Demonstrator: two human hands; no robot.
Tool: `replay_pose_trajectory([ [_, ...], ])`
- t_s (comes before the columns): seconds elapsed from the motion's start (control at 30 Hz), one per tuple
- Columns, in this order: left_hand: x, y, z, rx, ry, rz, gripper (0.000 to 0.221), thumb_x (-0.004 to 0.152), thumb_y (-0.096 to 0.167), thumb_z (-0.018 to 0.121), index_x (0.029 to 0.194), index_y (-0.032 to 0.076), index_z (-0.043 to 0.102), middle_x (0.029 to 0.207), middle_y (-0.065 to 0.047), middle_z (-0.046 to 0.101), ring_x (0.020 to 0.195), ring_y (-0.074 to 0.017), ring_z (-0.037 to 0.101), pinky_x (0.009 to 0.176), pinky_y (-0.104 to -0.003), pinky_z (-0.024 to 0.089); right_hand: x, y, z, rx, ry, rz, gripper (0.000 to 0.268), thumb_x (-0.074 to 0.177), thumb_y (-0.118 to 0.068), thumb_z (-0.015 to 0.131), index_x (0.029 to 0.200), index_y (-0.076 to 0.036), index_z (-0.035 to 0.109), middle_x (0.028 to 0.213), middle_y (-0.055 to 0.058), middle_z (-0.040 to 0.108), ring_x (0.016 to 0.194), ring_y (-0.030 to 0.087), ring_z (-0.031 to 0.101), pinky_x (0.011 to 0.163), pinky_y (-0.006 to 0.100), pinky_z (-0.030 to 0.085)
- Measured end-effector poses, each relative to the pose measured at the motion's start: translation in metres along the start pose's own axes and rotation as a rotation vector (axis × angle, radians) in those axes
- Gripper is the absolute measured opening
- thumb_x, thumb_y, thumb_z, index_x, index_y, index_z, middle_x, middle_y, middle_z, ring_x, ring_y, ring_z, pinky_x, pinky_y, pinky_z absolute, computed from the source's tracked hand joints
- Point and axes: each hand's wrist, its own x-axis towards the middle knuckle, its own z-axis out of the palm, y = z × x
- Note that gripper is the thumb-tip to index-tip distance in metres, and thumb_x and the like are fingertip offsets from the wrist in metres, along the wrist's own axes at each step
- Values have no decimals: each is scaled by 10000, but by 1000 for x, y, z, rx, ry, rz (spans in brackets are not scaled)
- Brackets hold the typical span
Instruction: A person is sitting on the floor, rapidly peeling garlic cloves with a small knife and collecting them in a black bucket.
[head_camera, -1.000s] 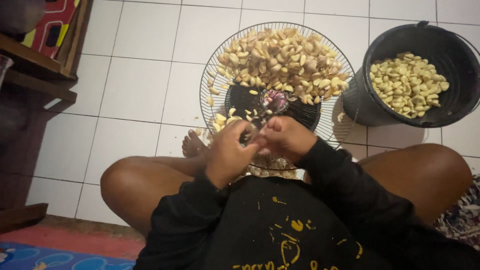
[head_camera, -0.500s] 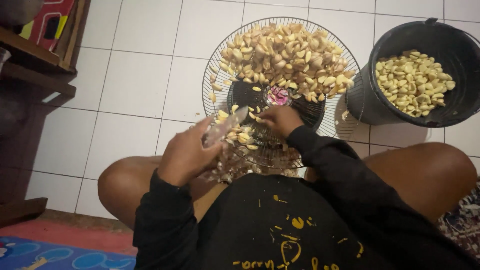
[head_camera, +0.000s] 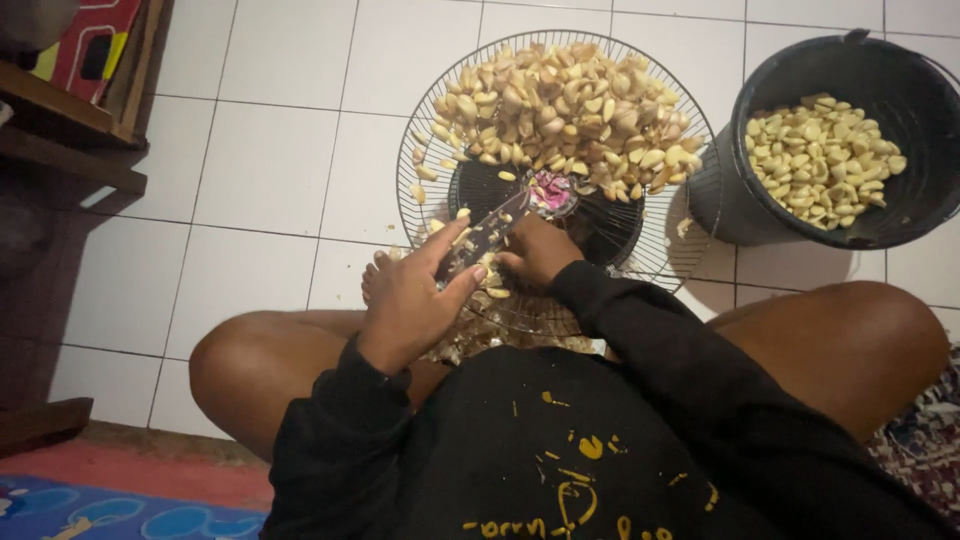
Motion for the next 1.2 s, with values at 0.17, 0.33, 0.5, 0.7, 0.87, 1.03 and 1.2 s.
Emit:
replay_pose_trajectory([
  [0.17,-2,4,5,35,3,13,581,973,565,523,1534,443,436,1387,-243,587,1329,-709,313,1108,-739,190,23,46,58,14,56,109,313,912,-381,627,1040,-102,691,1028,169,696,988,400,714,834,534,588],
  [0.33,-1,-3,5,-22,-19,57,553,985,482,487,1532,409,444,1514,-150,526,1316,-735,284,1127,-755,121,-25,9,-15,1600,-46,549,201,929,-89,685,1127,-58,674,961,75,676,924,207,698,978,401,603],
  [0.5,-24,17,6,-397,-67,458,657,960,168,579,1574,105,352,1513,-284,467,1311,-619,423,1077,-711,319,-89,-24,-64,1789,-28,391,345,916,-135,674,1239,-26,622,987,155,735,834,222,760,728,335,662],
  [0.7,-26,21,36,-365,5,697,565,949,180,635,1494,116,499,1259,-277,672,1138,-532,619,912,-596,535,-110,-23,-67,1876,39,292,271,937,-78,648,1188,24,629,1021,229,722,860,292,758,707,377,668],
  [0.87,-23,19,46,-386,73,762,520,960,207,656,1467,157,550,1015,-248,731,920,-484,708,716,-515,588,-113,-13,-56,1903,80,218,318,901,0,643,1217,16,605,1043,231,713,884,313,754,717,368,668],
  [1.03,-21,16,48,-928,-252,455,505,969,203,654,1454,98,562,628,-172,679,457,-172,592,374,-272,475,-123,-28,-69,1984,71,365,215,885,43,674,1099,51,662,892,175,711,701,237,734,629,313,670],
  [1.2,-13,6,54,-1291,-431,385,543,985,90,619,1504,43,468,644,-156,600,413,-134,541,300,-219,442,-117,-22,-67,1867,78,299,125,897,-8,715,988,19,632,786,127,689,632,219,729,564,308,660],
])
